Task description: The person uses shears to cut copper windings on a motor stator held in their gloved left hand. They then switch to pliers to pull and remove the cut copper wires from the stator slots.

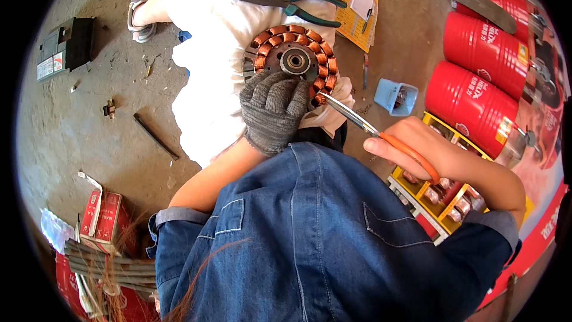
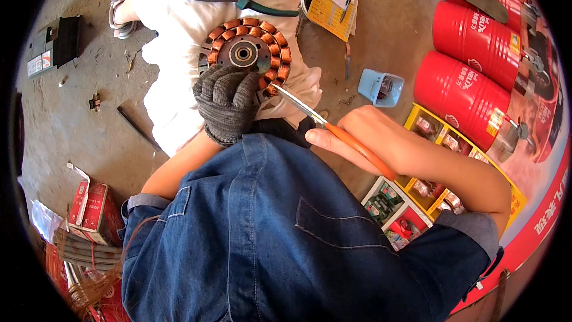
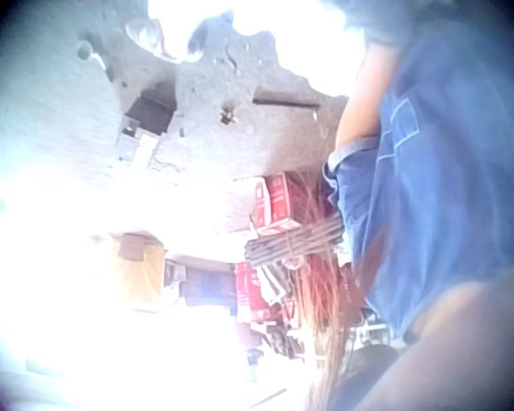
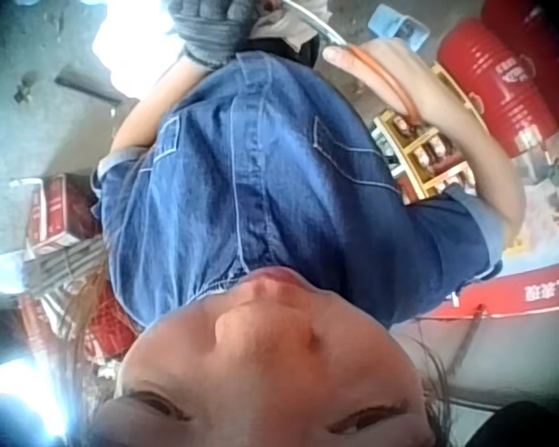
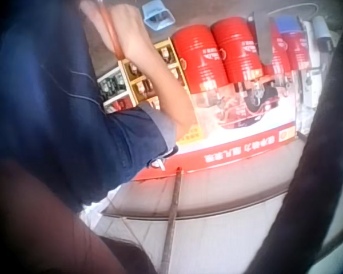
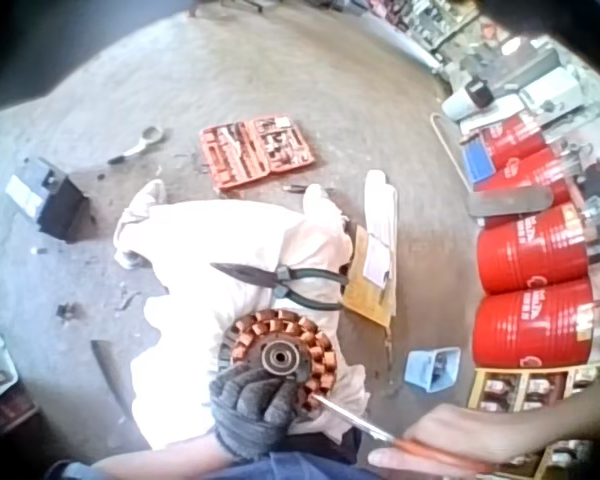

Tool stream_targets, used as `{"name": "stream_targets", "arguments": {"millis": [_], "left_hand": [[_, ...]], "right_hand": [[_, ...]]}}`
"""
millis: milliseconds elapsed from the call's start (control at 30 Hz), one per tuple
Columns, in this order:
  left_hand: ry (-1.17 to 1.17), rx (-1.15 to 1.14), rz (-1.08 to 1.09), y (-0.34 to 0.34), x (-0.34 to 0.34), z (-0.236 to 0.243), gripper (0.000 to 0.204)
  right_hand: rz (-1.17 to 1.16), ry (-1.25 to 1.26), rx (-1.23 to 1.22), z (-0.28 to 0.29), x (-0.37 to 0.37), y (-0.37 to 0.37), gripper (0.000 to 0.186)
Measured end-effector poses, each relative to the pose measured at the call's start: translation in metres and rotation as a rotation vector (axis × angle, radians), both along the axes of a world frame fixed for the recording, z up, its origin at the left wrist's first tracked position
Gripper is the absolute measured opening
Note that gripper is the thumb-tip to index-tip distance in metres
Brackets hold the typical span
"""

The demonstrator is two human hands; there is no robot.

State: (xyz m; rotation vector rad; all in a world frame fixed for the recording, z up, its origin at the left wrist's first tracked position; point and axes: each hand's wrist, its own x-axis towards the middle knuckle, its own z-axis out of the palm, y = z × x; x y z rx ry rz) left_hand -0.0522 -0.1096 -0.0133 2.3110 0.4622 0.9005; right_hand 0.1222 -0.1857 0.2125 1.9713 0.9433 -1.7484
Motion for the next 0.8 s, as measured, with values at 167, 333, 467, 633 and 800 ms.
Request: {"name": "stream_targets", "arguments": {"millis": [167, 333, 467, 633, 800], "left_hand": [[-0.022, 0.003, 0.04, -0.002, 0.003, -0.001, 0.032], [-0.011, -0.023, 0.031, -0.001, 0.004, -0.002, 0.032], [0.001, 0.027, 0.071, -0.006, 0.003, -0.005, 0.033], [-0.004, 0.046, 0.084, -0.009, 0.002, -0.009, 0.034], [0.032, 0.036, 0.101, -0.01, 0.003, -0.008, 0.035]], "right_hand": [[0.087, -0.193, 0.088, -0.026, -0.014, -0.039, 0.068], [0.047, -0.29, 0.26, -0.062, -0.025, -0.078, 0.059], [-0.063, -0.285, 0.489, -0.092, -0.035, -0.104, 0.048], [-0.179, -0.275, 0.686, -0.126, -0.042, -0.122, 0.036], [-0.178, -0.297, 0.837, -0.157, -0.045, -0.137, 0.033]]}}
